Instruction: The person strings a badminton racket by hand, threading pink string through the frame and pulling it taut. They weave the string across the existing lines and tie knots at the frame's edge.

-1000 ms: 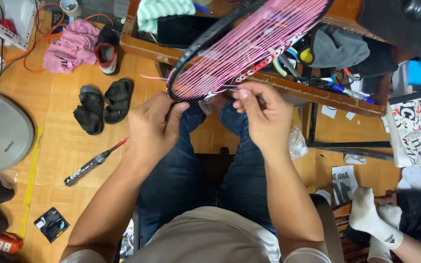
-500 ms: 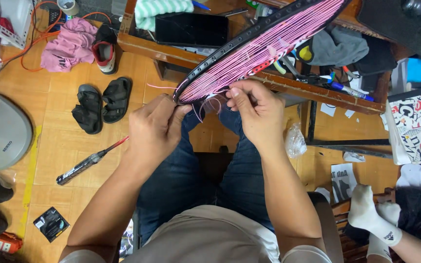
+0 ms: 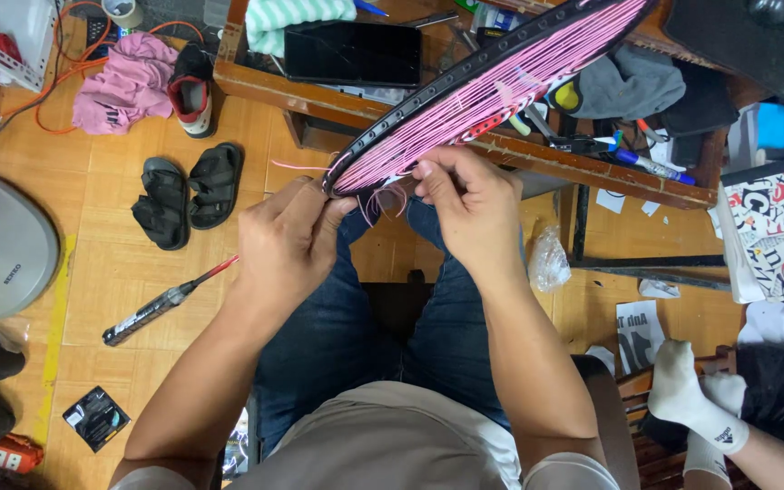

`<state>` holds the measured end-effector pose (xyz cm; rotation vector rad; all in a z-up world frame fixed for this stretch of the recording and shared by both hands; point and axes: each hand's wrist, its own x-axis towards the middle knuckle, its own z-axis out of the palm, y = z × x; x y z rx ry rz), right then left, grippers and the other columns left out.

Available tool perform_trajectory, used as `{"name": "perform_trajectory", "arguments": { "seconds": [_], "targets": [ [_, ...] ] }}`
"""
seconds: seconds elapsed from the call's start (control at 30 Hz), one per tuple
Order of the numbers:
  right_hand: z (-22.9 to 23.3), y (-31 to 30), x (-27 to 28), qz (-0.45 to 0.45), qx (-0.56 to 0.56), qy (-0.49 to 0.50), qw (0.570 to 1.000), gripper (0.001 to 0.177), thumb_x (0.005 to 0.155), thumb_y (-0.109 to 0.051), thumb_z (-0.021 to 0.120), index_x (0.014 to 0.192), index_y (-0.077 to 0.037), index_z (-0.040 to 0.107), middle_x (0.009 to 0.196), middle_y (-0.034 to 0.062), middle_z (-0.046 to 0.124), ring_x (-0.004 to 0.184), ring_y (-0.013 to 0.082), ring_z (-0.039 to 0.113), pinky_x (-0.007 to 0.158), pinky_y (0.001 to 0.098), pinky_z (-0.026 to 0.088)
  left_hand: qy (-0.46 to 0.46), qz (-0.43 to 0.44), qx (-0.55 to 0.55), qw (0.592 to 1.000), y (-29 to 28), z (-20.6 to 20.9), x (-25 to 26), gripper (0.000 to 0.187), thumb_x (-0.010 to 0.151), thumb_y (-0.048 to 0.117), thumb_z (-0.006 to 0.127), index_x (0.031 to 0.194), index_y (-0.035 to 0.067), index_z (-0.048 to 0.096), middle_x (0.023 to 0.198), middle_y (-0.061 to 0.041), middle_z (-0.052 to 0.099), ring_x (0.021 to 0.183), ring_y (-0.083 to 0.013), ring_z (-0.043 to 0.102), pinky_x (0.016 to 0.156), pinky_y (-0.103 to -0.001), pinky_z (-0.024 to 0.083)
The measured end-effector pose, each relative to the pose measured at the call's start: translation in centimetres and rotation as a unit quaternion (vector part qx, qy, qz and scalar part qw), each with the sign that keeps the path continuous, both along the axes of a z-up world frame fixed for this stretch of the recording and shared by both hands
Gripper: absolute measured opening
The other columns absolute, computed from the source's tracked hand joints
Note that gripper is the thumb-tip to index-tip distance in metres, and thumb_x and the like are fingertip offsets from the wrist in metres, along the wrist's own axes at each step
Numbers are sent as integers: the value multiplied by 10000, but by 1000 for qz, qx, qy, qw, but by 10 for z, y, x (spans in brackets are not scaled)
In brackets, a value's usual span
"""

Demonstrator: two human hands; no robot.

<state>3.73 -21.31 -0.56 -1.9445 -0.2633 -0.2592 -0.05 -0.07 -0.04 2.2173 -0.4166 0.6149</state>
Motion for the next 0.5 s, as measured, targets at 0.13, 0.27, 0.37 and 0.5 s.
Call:
{"name": "perform_trajectory", "arguments": {
  "seconds": [0.13, 0.27, 0.37, 0.5],
  "targets": [
    [1, 7, -4, -26, -117, -111, 987, 100, 970, -32, 737, 1070, -31, 733, 896, 102, 724, 756, 182, 723, 669, 311, 553, 27, 13, -24, 999, 1, -1, 0, 202, 991, 117, 772, 900, 0, 635, 749, -128, 604, 605, -289, 600, 555, -373, 447],
    [-4, 17, -9, -38, -165, -174, 970, 180, 944, -19, 728, 1123, -30, 716, 978, 124, 696, 850, 269, 705, 751, 358, 568, 62, 28, -68, 995, 6, -5, 5, 172, 1014, 125, 756, 979, -25, 681, 741, -152, 603, 611, -270, 572, 589, -327, 464],
    [-10, 26, -9, -70, -147, -196, 967, 208, 940, -24, 726, 1147, -47, 708, 1017, 112, 699, 887, 280, 710, 774, 367, 578, 144, 43, -156, 976, 7, -6, 9, 169, 997, 119, 730, 935, -28, 675, 648, -87, 597, 559, -137, 556, 548, -281, 439],
    [-19, 33, -8, -115, -103, -188, 970, 245, 925, -22, 716, 1166, -63, 705, 977, 85, 692, 872, 284, 707, 781, 376, 579, 172, 48, -229, 957, 12, -9, 10, 144, 1013, 107, 701, 945, -18, 680, 708, -16, 629, 637, -50, 527, 578, -236, 431]
  ]
}}
